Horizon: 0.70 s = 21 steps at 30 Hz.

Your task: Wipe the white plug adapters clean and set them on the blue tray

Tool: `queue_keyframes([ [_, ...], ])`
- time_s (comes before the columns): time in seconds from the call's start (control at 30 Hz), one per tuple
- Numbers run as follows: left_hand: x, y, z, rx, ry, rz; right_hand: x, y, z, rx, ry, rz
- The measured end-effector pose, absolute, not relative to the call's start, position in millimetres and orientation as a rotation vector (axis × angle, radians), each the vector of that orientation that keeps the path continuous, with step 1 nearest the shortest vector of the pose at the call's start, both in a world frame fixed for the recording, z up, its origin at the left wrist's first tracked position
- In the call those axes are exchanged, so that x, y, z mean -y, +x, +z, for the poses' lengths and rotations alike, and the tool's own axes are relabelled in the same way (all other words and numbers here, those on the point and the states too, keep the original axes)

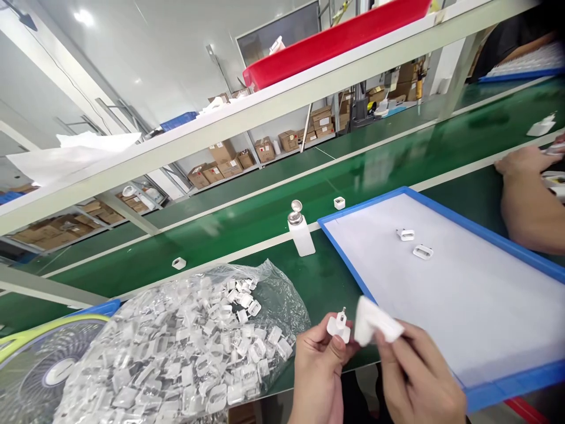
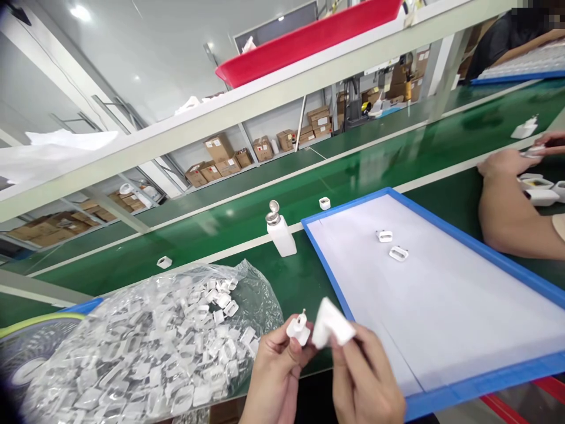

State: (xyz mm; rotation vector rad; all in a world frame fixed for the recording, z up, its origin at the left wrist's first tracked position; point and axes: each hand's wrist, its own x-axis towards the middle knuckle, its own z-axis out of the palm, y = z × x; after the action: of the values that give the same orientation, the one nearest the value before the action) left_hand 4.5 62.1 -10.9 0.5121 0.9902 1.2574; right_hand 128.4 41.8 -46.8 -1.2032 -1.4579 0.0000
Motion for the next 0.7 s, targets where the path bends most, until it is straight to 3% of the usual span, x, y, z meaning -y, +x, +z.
queue_keyframes([
  [0.1,-60.7,1.2,-10.8,-0.985,0.712,1.266,-37.6,132.3,-41.4,1.47,-1.154,-0.014],
  [0.3,-57.0,-6.5,-7.0,-0.928,0.967,1.142,-44.0,138.8,-27.9,1.666,-0.852,0.529],
  [0.5,-54.2,-3.0,-5.4,-0.841,0.328,1.131,-41.9,135.4,-25.5,1.612,-0.967,0.504],
  [0.7,-56.2,0.4,3.3,-0.783,0.096,1.105,-26.8,131.1,-14.6,1.136,-1.46,0.478],
])
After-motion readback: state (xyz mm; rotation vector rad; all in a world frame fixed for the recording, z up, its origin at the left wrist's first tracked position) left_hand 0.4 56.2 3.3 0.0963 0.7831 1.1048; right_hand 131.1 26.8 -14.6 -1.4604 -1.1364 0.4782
